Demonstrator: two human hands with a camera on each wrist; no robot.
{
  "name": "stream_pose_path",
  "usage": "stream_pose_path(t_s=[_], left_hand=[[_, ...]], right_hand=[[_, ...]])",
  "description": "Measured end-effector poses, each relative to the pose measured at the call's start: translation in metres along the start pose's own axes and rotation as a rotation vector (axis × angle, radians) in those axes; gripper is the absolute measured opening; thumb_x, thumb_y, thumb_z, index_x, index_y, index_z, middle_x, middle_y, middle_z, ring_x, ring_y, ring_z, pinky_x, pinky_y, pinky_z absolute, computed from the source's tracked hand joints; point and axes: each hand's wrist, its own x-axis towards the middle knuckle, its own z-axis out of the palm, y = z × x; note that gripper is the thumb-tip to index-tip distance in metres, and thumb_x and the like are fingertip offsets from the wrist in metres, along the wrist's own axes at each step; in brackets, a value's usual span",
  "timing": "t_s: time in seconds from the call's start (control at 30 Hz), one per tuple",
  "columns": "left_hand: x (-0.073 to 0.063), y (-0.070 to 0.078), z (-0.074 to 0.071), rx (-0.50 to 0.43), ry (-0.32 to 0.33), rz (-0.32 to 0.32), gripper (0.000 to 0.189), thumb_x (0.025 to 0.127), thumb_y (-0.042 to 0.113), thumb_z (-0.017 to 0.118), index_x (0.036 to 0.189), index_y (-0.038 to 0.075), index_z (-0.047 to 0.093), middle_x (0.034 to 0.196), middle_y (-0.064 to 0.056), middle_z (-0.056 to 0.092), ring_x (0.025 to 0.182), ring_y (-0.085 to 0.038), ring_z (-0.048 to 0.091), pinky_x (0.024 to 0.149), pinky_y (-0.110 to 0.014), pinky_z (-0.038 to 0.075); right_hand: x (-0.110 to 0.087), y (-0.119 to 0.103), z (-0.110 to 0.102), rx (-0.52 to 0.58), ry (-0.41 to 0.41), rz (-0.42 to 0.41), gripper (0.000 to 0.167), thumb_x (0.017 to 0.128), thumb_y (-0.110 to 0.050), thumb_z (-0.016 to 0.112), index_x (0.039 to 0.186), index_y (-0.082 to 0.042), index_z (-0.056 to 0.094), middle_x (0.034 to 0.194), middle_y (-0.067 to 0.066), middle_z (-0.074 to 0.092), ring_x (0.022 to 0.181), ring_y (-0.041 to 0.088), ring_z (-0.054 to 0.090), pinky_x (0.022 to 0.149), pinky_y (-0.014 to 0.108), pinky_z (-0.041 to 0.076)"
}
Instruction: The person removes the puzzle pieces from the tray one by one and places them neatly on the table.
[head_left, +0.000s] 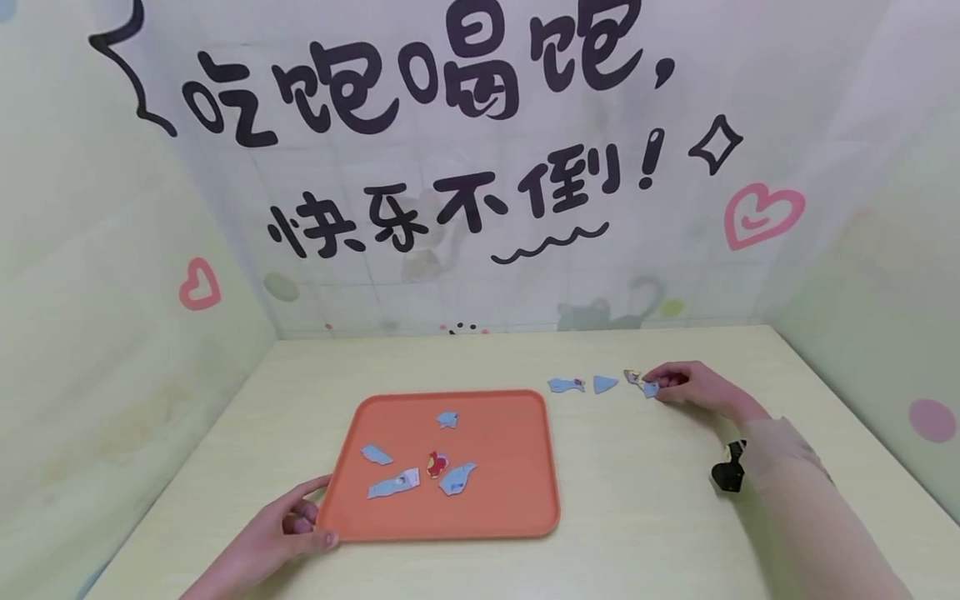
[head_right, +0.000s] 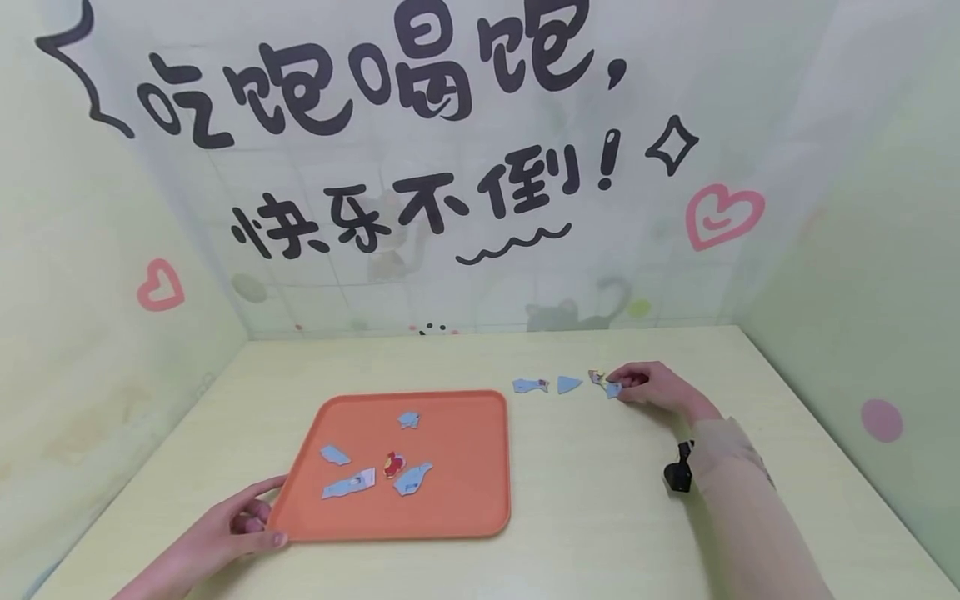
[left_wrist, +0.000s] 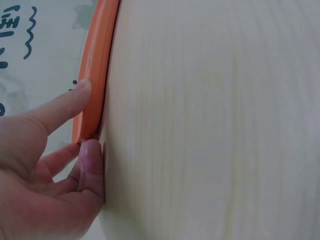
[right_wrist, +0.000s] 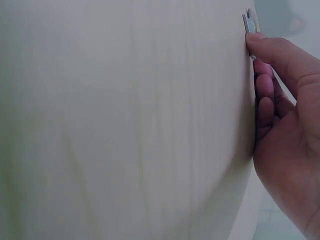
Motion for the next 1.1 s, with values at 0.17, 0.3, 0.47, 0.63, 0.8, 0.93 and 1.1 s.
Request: stream_pose_path(t_s=[0.17,0.3,0.47,0.63,0.8,0.93,1.1], left_hand=[[0.0007,-0.0003,-0.0016,0.007,0.01,-0.008,0.086,0.084,0.028,0.079,0.151,-0.001,0.033,0.101,-0.008,0.058,0.079,-0.009,0.049,0.07,-0.021,0.041],[0.0009,-0.0003,-0.0028,0.005,0.007,0.006,0.087,0.084,0.027,0.079,0.151,-0.002,0.033,0.1,-0.008,0.058,0.079,-0.008,0.049,0.069,-0.021,0.041],[0.0011,-0.0003,-0.0033,-0.004,-0.001,0.021,0.087,0.083,0.027,0.079,0.151,-0.002,0.033,0.1,-0.009,0.057,0.078,-0.008,0.049,0.069,-0.02,0.041],[0.0007,-0.0014,-0.0027,-0.004,-0.004,0.017,0.086,0.084,0.027,0.078,0.151,-0.002,0.033,0.1,-0.009,0.057,0.078,-0.008,0.049,0.069,-0.021,0.04],[-0.0009,-0.0027,-0.0016,-0.009,-0.007,0.013,0.085,0.085,0.027,0.078,0.151,-0.001,0.033,0.1,-0.008,0.056,0.078,-0.008,0.049,0.069,-0.021,0.04],[-0.0006,-0.0028,-0.002,-0.015,-0.008,0.019,0.085,0.085,0.026,0.078,0.151,-0.002,0.032,0.099,-0.008,0.055,0.077,-0.008,0.049,0.069,-0.021,0.04],[0.0003,-0.003,-0.0024,-0.019,-0.017,0.019,0.087,0.084,0.025,0.078,0.151,-0.003,0.031,0.098,-0.008,0.055,0.076,-0.007,0.048,0.068,-0.021,0.04]], right_hand=[[0.0019,-0.001,-0.0011,0.011,0.009,0.002,0.035,0.09,-0.016,0.071,0.122,-0.002,0.066,0.094,0.004,0.058,0.08,0.007,0.05,0.071,0.02,0.043],[0.0018,-0.0038,-0.0018,0.012,0.003,0.008,0.036,0.091,-0.016,0.07,0.123,-0.001,0.065,0.095,0.004,0.058,0.081,0.007,0.049,0.072,0.02,0.043],[0.0005,-0.0044,-0.0009,-0.001,0.009,0.001,0.036,0.091,-0.016,0.07,0.123,-0.001,0.065,0.095,0.004,0.058,0.082,0.008,0.049,0.072,0.02,0.043],[-0.0012,-0.0038,0.0018,0.011,0.008,0.019,0.036,0.091,-0.017,0.07,0.123,-0.002,0.064,0.096,0.004,0.056,0.083,0.009,0.048,0.073,0.02,0.042],[-0.0009,-0.0028,0.0043,-0.004,0.013,0.018,0.034,0.091,-0.015,0.069,0.121,-0.001,0.064,0.094,0.002,0.056,0.083,0.009,0.048,0.073,0.02,0.041],[-0.0012,-0.0028,0.005,-0.012,0.021,0.006,0.033,0.091,-0.015,0.069,0.12,-0.001,0.064,0.094,0.004,0.055,0.083,0.009,0.048,0.073,0.02,0.041],[-0.0014,-0.0036,0.0027,-0.014,0.007,0.006,0.035,0.09,-0.015,0.07,0.122,-0.001,0.063,0.096,0.005,0.055,0.084,0.01,0.048,0.074,0.02,0.041]])
